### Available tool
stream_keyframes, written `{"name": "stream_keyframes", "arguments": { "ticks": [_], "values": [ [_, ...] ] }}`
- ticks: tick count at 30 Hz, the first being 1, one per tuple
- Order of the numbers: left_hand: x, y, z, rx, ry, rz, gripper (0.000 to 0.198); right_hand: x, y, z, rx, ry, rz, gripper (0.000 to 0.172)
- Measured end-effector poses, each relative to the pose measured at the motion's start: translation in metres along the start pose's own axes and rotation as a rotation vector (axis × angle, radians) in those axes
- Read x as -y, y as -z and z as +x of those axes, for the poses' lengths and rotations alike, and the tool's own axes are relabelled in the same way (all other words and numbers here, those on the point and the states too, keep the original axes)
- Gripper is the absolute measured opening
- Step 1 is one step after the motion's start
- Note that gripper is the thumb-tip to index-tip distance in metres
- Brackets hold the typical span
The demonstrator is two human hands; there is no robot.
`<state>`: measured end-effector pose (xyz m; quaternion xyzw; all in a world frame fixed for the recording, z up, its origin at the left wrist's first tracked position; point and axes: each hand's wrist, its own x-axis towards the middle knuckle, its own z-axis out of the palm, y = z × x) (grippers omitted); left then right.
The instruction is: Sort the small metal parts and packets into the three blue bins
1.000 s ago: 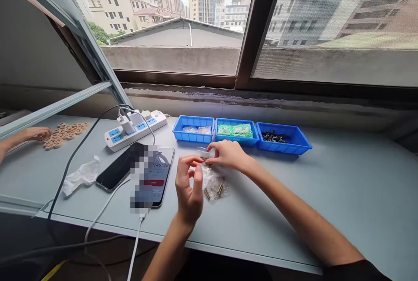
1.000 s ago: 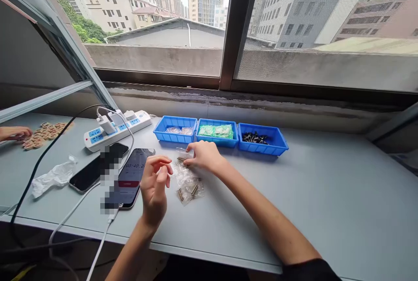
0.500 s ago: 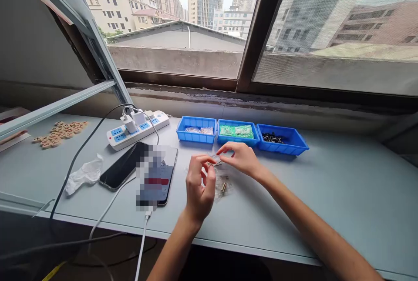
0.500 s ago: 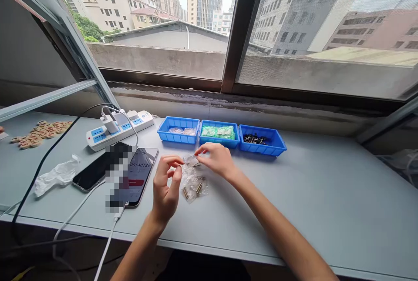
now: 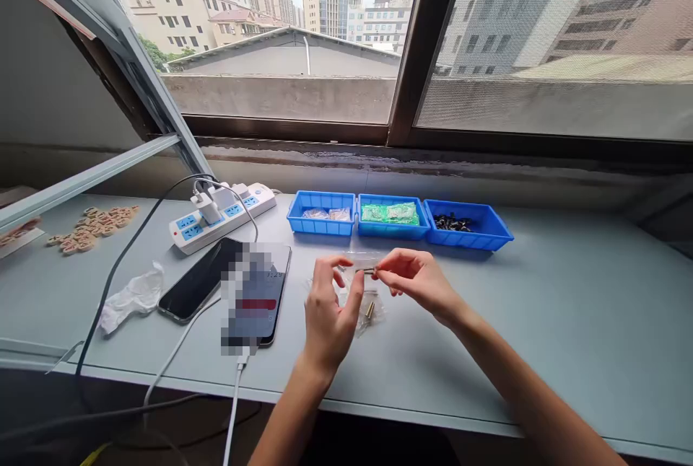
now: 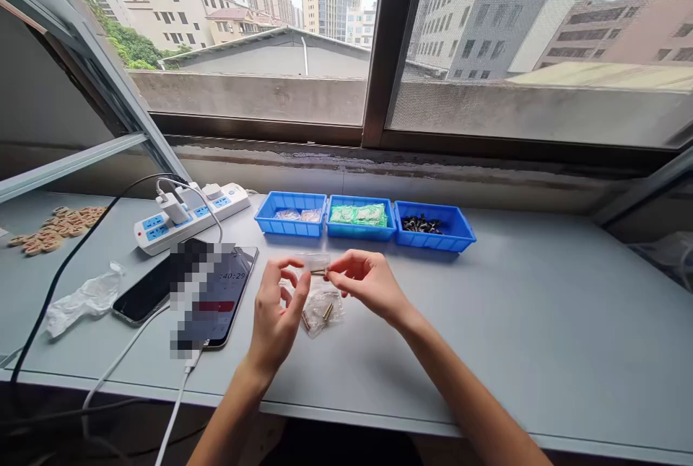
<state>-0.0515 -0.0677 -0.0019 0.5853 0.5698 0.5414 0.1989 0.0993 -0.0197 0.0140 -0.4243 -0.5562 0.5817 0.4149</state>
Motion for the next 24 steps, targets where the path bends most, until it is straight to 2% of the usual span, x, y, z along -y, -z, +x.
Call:
{"name": "stream_keyframes", "arguments": {
  "ticks": [4, 7, 9, 11, 15, 20, 24],
  "values": [
    [0.000, -0.001, 0.001, -0.048, 0.030, -0.009, 0.020, 0.002, 0.001, -0.005, 0.016, 0.018, 0.056, 0.023],
    [0.000, 0.001, 0.003, 0.000, -0.126, -0.003, 0.015, 0.000, 0.002, -0.008, 0.016, 0.052, 0.030, 0.027],
    [0.000, 0.003, 0.004, -0.014, -0.247, -0.019, 0.015, 0.000, 0.002, -0.012, 0.008, 0.106, -0.049, 0.027],
    [0.000, 0.004, 0.004, -0.052, -0.315, -0.026, 0.011, 0.001, 0.001, -0.016, -0.009, 0.202, -0.153, 0.021],
    [0.001, 0.004, 0.003, -0.093, -0.360, -0.019, 0.006, 0.003, 0.000, -0.022, -0.032, 0.430, -0.299, 0.010],
    [0.001, 0.003, 0.002, -0.131, -0.412, 0.017, 0.007, 0.002, 0.002, -0.023, -0.128, 0.679, -0.488, 0.014],
    [0.001, 0.002, 0.002, -0.142, -0.437, 0.018, 0.012, 0.001, 0.005, -0.023, -0.221, 0.806, -0.610, 0.016]
  ]
}}
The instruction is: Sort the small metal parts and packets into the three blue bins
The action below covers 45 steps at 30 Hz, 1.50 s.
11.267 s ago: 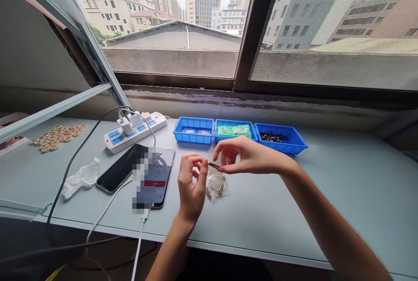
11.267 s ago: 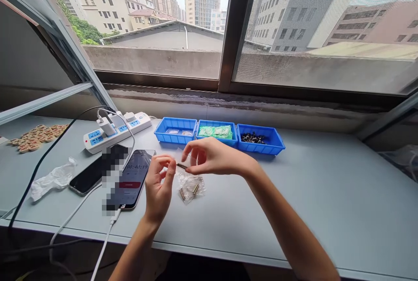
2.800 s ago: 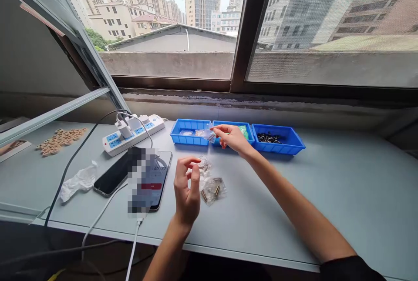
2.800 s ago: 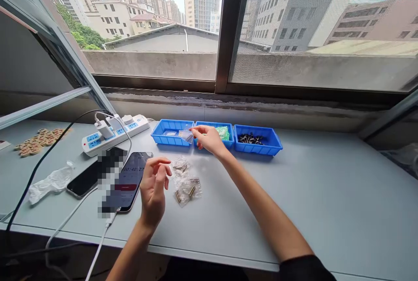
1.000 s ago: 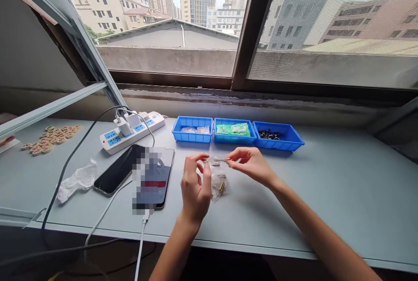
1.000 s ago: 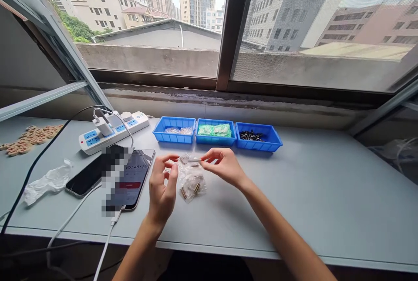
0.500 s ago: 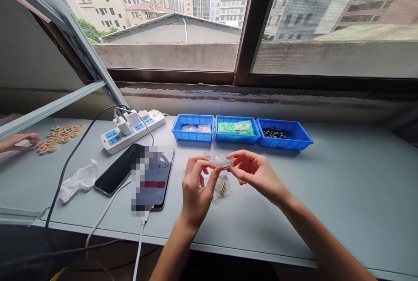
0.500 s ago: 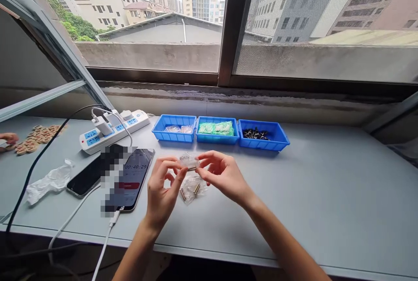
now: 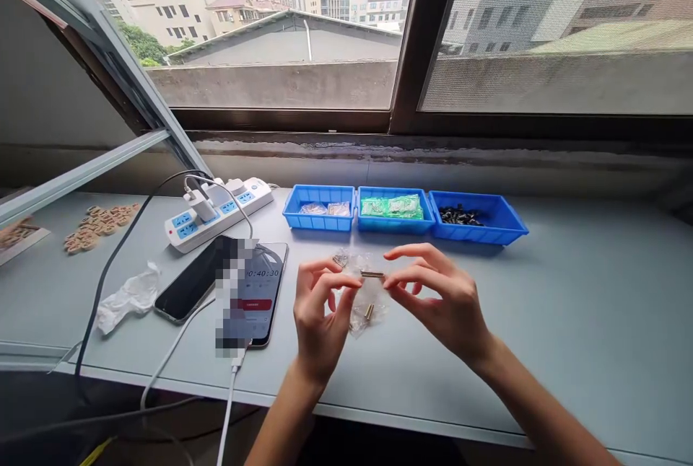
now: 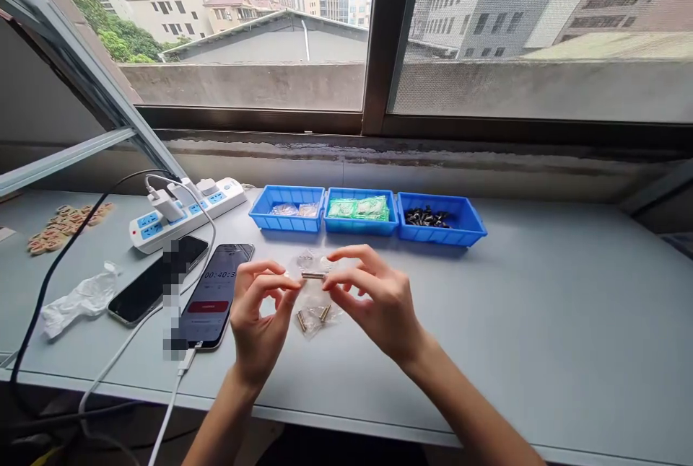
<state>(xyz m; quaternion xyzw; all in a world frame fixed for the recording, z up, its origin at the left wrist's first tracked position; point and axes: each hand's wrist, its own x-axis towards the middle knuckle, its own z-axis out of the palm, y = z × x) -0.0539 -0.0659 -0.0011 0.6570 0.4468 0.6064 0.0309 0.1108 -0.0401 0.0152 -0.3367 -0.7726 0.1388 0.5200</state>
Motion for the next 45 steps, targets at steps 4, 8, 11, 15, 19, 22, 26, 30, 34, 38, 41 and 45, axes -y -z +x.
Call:
{"name": "stream_keyframes", "arguments": {
  "ticks": [4, 8, 11, 15, 19, 22, 26, 30, 34, 38, 41, 45],
  "values": [
    [0.000, 0.000, -0.001, 0.009, 0.000, 0.017, 0.006, 0.000, 0.000, -0.001, -0.010, 0.000, -0.029, 0.018],
    [0.000, 0.001, -0.001, -0.013, -0.020, 0.015, 0.004, 0.005, -0.004, -0.002, 0.072, -0.178, 0.170, 0.004],
    [-0.002, 0.002, 0.001, 0.011, 0.034, 0.010, 0.008, 0.010, -0.009, -0.002, 0.138, -0.357, 0.325, 0.009],
    [-0.005, 0.002, 0.003, 0.038, 0.115, 0.007, 0.012, 0.011, -0.011, -0.002, 0.219, -0.530, 0.460, 0.014],
    [-0.005, 0.000, 0.001, 0.004, 0.186, -0.043, 0.011, 0.003, -0.009, 0.001, 0.222, -0.637, 0.480, 0.022],
    [-0.004, 0.000, -0.001, -0.046, 0.225, -0.070, 0.013, -0.006, -0.009, 0.003, 0.216, -0.686, 0.449, 0.028],
    [-0.004, 0.000, -0.002, -0.053, 0.252, -0.098, 0.010, -0.016, -0.012, 0.007, 0.268, -0.729, 0.412, 0.033],
    [-0.006, -0.001, -0.002, -0.085, 0.268, -0.121, 0.009, -0.026, -0.021, 0.015, 0.271, -0.769, 0.424, 0.036],
    [-0.005, -0.002, -0.004, -0.091, 0.273, -0.137, 0.010, -0.037, -0.041, 0.037, 0.299, -0.761, 0.370, 0.034],
    [-0.003, -0.002, -0.004, -0.095, 0.278, -0.126, 0.009, -0.044, -0.070, 0.076, 0.274, -0.709, 0.326, 0.038],
    [-0.002, -0.001, -0.003, -0.110, 0.265, -0.092, 0.009, -0.043, -0.085, 0.101, 0.319, -0.644, 0.283, 0.040],
    [-0.001, -0.001, -0.003, -0.160, 0.203, -0.010, 0.011, -0.040, -0.080, 0.105, 0.442, -0.538, 0.170, 0.019]
  ]
}}
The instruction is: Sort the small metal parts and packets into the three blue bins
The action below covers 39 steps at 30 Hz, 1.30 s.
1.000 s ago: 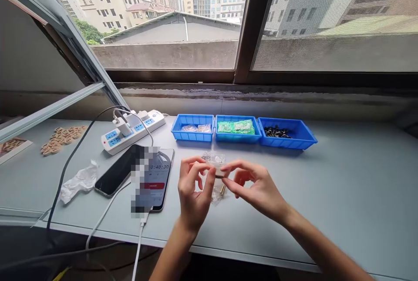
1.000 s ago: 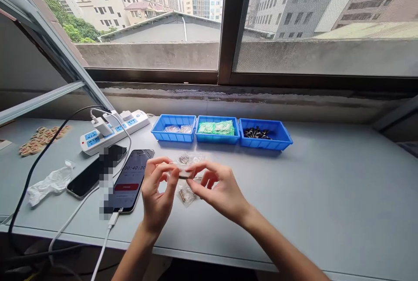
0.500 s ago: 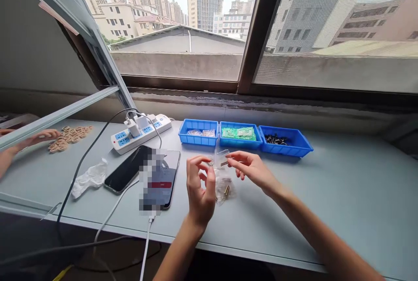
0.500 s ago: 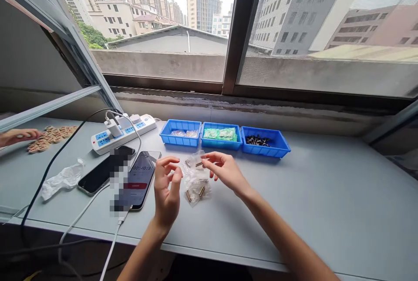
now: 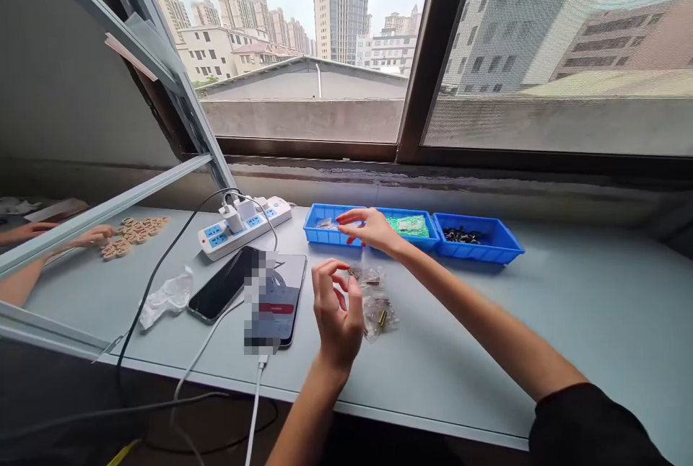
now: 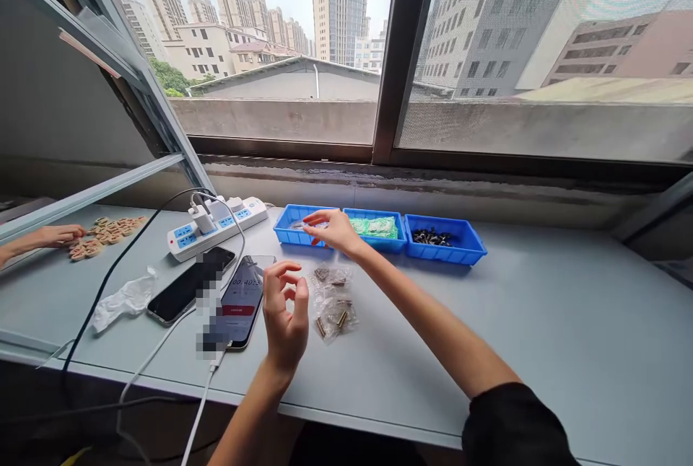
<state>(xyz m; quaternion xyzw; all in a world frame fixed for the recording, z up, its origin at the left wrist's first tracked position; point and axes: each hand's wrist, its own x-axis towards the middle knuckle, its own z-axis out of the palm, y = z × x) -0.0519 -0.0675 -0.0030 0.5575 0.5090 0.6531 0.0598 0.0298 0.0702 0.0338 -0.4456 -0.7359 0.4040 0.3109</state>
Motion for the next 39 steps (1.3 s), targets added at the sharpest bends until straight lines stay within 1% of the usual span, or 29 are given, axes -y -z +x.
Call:
{"name": "stream_keyframes", "arguments": {
  "ticks": [3, 4, 6, 8, 11, 14, 16, 18, 20, 24, 27, 30, 35, 37, 39],
  "values": [
    [0.001, 0.000, 0.000, -0.009, -0.028, 0.019, 0.012, -0.012, 0.010, -0.023, 0.019, 0.030, -0.169, 0.007],
    [0.001, 0.000, 0.000, 0.000, -0.032, 0.018, 0.012, -0.017, 0.013, -0.032, 0.013, 0.028, -0.231, 0.008],
    [0.001, 0.000, -0.001, 0.026, -0.036, 0.012, 0.012, -0.029, 0.018, -0.051, -0.005, 0.013, -0.338, 0.018],
    [0.001, 0.000, -0.001, 0.054, -0.039, 0.006, 0.012, -0.039, 0.019, -0.066, -0.012, -0.014, -0.412, 0.022],
    [0.001, 0.000, -0.001, 0.085, -0.027, -0.002, 0.011, -0.048, 0.020, -0.082, -0.024, -0.051, -0.472, 0.016],
    [0.001, 0.000, 0.000, 0.115, 0.009, -0.007, 0.010, -0.048, 0.021, -0.092, -0.048, -0.073, -0.500, 0.010],
    [0.001, 0.000, 0.000, 0.162, 0.042, -0.005, 0.007, -0.044, 0.023, -0.097, -0.074, -0.063, -0.452, 0.011],
    [0.002, -0.001, -0.001, 0.231, 0.087, 0.012, 0.006, -0.041, 0.024, -0.103, -0.098, -0.028, -0.329, 0.016],
    [0.003, -0.002, -0.002, 0.301, 0.138, 0.041, 0.011, -0.038, 0.023, -0.109, -0.110, 0.011, -0.174, 0.024],
    [0.002, -0.001, -0.002, 0.402, 0.200, 0.083, 0.023, -0.035, 0.021, -0.120, -0.076, 0.025, 0.114, 0.036],
    [0.001, -0.001, 0.000, 0.453, 0.193, 0.087, 0.022, -0.032, 0.021, -0.125, -0.045, 0.033, 0.224, 0.040],
    [0.000, -0.001, 0.001, 0.475, 0.157, 0.068, 0.019, -0.029, 0.021, -0.128, -0.046, 0.066, 0.229, 0.037],
    [0.002, -0.002, 0.001, 0.404, 0.058, 0.070, 0.012, -0.028, 0.017, -0.132, -0.030, 0.172, 0.184, 0.026],
    [0.003, -0.002, 0.001, 0.395, 0.019, 0.071, 0.010, -0.030, 0.015, -0.134, -0.062, 0.243, 0.121, 0.022],
    [0.002, -0.002, 0.001, 0.391, -0.010, 0.068, 0.008, -0.032, 0.015, -0.135, -0.137, 0.335, 0.022, 0.022]
  ]
}}
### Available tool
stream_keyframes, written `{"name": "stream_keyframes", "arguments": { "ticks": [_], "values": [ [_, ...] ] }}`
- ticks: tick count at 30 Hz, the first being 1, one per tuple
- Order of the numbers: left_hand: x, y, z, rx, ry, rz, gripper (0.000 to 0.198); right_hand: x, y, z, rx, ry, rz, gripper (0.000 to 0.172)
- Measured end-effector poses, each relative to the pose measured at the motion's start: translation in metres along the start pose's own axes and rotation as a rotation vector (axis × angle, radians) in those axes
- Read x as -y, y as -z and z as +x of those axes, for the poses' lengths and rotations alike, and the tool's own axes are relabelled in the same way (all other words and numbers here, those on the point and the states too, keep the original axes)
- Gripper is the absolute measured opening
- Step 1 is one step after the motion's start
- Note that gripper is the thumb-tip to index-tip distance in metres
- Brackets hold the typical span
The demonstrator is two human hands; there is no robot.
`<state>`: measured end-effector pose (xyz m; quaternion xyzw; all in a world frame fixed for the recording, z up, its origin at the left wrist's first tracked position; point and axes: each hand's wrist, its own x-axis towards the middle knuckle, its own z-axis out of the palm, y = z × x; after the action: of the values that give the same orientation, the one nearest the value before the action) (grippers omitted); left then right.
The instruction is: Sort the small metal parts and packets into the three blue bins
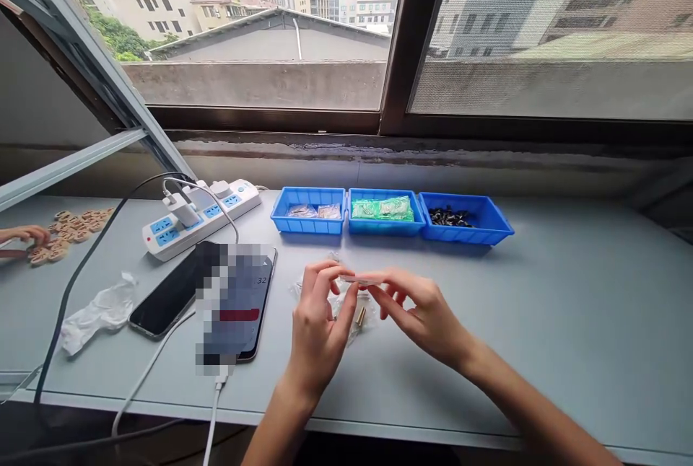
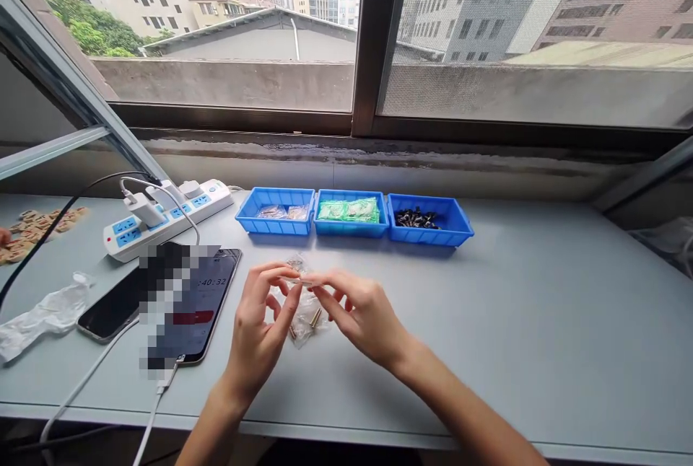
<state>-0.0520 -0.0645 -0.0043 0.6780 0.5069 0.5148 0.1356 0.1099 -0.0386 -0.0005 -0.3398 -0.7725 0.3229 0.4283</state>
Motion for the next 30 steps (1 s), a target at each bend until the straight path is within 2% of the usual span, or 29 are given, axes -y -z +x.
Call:
{"name": "stream_keyframes", "arguments": {
  "ticks": [5, 9, 12, 18, 24, 27, 30],
  "values": [
    [-0.0014, 0.0014, 0.0007, -0.069, -0.055, 0.033, 0.009, -0.0010, 0.0005, -0.0008, -0.161, 0.254, -0.232, 0.019],
    [-0.0012, 0.0026, 0.0009, -0.096, -0.061, 0.027, 0.008, -0.0007, -0.0009, -0.0003, -0.260, 0.336, -0.296, 0.010],
    [-0.0002, 0.0029, 0.0007, -0.091, -0.075, 0.022, 0.008, -0.0024, -0.0007, -0.0004, -0.252, 0.331, -0.268, 0.009],
    [-0.0001, 0.0017, 0.0008, -0.095, -0.108, 0.039, 0.006, -0.0047, 0.0022, 0.0000, -0.231, 0.335, -0.289, 0.020],
    [-0.0005, 0.0007, 0.0000, -0.110, -0.071, 0.029, 0.011, -0.0043, 0.0035, -0.0006, -0.243, 0.211, -0.335, 0.029],
    [-0.0004, 0.0006, -0.0001, -0.110, -0.070, 0.029, 0.010, -0.0053, 0.0042, -0.0006, -0.288, 0.174, -0.320, 0.028],
    [-0.0008, 0.0008, 0.0003, -0.104, -0.089, 0.036, 0.004, -0.0042, 0.0039, 0.0003, -0.316, 0.175, -0.265, 0.020]
  ]
}}
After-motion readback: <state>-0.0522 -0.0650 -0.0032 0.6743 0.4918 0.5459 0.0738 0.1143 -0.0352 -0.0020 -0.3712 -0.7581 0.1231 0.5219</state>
